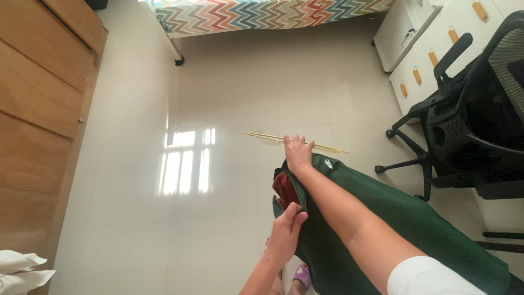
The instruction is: The person takes several folded t-shirts from a stack, places each one onto a hanger, and hangs them on a clothing rack. The shirts handled include white, brown, mauve, green, and red ones.
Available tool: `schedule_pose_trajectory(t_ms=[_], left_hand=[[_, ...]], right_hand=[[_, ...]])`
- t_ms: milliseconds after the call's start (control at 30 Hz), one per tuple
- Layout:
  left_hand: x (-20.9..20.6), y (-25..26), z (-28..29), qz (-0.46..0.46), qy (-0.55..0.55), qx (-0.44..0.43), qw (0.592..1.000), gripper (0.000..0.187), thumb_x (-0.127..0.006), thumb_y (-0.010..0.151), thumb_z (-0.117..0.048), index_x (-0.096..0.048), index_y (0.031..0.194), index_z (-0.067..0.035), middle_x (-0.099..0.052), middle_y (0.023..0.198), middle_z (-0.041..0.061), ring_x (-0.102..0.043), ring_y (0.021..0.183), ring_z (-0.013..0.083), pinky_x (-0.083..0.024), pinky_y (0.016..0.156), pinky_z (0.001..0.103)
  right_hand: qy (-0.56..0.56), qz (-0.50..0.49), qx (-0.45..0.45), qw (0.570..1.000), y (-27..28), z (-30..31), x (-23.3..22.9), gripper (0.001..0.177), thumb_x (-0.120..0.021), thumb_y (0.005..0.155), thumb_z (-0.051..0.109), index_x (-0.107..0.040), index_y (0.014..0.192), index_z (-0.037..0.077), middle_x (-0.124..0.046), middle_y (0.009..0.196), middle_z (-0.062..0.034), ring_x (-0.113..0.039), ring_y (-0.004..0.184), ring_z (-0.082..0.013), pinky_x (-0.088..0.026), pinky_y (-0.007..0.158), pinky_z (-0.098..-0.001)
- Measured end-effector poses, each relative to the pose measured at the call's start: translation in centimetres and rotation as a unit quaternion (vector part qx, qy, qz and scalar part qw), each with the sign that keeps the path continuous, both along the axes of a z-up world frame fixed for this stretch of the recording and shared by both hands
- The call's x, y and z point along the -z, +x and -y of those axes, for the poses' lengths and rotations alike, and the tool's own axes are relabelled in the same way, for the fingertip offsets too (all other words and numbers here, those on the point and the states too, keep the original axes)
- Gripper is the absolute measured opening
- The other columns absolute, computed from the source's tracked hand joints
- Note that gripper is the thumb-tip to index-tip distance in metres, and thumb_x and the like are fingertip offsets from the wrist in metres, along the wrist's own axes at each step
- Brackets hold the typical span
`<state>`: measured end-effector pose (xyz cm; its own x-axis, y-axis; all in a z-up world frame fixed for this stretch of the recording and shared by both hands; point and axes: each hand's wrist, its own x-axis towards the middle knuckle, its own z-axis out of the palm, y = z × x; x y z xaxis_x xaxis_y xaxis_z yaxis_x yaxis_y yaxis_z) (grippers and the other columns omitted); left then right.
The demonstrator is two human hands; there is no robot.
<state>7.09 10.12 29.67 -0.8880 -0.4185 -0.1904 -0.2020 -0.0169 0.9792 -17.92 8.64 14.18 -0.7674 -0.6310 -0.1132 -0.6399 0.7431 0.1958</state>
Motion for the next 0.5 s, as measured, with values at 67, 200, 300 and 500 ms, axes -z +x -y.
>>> schedule_pose_trajectory(t_ms=[67, 200, 300, 500], left_hand=[[-0.7, 0.9, 0.4, 0.026, 0.032, -0.046, 0.998, 0.029, -0.069, 0.099, -0.025, -0.056, 0.089, -0.002, -0.049, 0.069, 0.009, -0.043, 0.065, 0.017, -0.044, 0.061, 0.031], [0.5, 2.4, 2.5, 0.102, 0.052, -0.174, 0.978, 0.043, -0.078, 0.086, -0.041, -0.069, 0.069, -0.002, -0.057, 0.061, 0.005, -0.049, 0.062, 0.0178, -0.042, 0.056, 0.036], [2.0, 2.6, 4.2, 0.16, -0.138, -0.215, 0.954, 0.047, -0.081, 0.076, -0.05, -0.075, 0.092, -0.006, -0.071, 0.072, 0.006, -0.071, 0.07, 0.0243, -0.052, 0.066, 0.038], [2.0, 3.5, 2.5, 0.228, -0.211, -0.118, 0.943, 0.03, -0.077, 0.071, -0.035, -0.065, 0.077, -0.009, -0.068, 0.068, 0.008, -0.067, 0.071, 0.0317, -0.05, 0.068, 0.044]], right_hand=[[0.001, -0.067, 0.007, 0.998, -1.7, 0.2, -0.7, 0.041, -0.058, 0.09, 0.019, -0.054, 0.131, 0.017, -0.062, 0.115, -0.0064, -0.058, 0.111, -0.0264, -0.041, 0.095, -0.0663], [-0.198, -0.036, 0.153, 0.967, -5.0, -3.4, -5.5, 0.021, -0.051, 0.105, 0.014, -0.058, 0.125, 0.013, -0.061, 0.128, -0.0105, -0.056, 0.122, -0.0333, -0.04, 0.1, -0.0655], [-0.395, -0.088, 0.082, 0.911, -2.4, -9.5, -10.5, 0.039, -0.055, 0.09, -0.003, -0.055, 0.128, 0.006, -0.055, 0.132, -0.02, -0.049, 0.127, -0.0426, -0.038, 0.096, -0.0609], [-0.451, -0.111, 0.068, 0.883, 5.2, -19.6, -19.3, 0.064, -0.057, 0.065, -0.017, -0.041, 0.126, -0.008, -0.045, 0.127, -0.0272, -0.044, 0.126, -0.0466, -0.035, 0.113, -0.052]])
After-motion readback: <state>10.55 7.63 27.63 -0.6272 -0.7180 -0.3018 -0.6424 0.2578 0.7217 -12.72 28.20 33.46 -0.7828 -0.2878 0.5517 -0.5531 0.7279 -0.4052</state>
